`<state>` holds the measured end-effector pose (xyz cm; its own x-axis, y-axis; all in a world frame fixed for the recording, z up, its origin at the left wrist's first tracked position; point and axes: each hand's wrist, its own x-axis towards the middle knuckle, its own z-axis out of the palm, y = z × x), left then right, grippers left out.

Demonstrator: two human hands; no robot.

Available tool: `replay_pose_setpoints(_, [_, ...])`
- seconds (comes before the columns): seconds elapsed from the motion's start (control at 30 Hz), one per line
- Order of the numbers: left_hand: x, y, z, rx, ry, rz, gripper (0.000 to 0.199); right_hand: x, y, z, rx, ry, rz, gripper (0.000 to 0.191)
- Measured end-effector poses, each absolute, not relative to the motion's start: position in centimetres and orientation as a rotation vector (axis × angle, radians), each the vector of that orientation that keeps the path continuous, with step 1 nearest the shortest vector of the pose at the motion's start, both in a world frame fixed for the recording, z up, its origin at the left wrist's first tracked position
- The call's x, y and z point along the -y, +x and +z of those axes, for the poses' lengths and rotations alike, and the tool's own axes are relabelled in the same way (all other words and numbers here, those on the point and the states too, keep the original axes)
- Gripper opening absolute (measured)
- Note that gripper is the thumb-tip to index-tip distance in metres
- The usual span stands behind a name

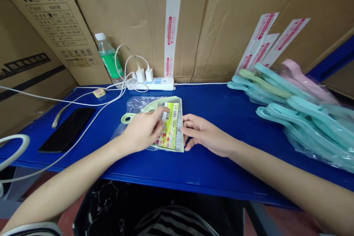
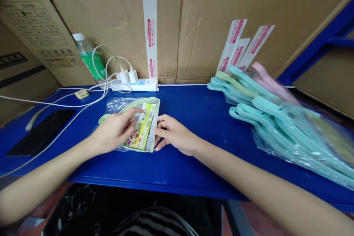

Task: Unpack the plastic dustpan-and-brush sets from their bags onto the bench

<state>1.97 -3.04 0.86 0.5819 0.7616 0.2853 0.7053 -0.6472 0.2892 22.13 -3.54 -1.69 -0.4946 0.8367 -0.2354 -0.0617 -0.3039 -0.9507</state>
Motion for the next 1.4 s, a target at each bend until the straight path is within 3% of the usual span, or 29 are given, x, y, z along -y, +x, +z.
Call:
replay_pose_setpoints(0.23, [3.06,2.04,1.28,-1.422,2.637,0.35,0.044,3.75,22.15,-1.28,1.341,-1.072,1.838,0.012])
replay_pose_setpoints(0.53, [3.3,2.32,0.5,-1.125,2.624,0.637,0.039,4.04,22.01,-1.27,1.287,-1.052,1.891,0.016])
replay_pose_setpoints(0.93, [2.47,2.09,0.94,-1.574,2.592,0.407,0.046,3.95,22.64,-1.22,1.409,-1.02,1.909,0.028])
replay_pose_setpoints(1.23, [2.45,1.98,0.49,-1.343,2.564,0.862,0.048,4.03,22.34,-1.46,1.403,-0.934,1.975,0.035])
replay_pose_setpoints(1.4, [2.5,2.06,0.74,-1.431,2.611,0.664,0.049,3.79,22.28,-1.74,1.298,-0.956,1.928,0.029])
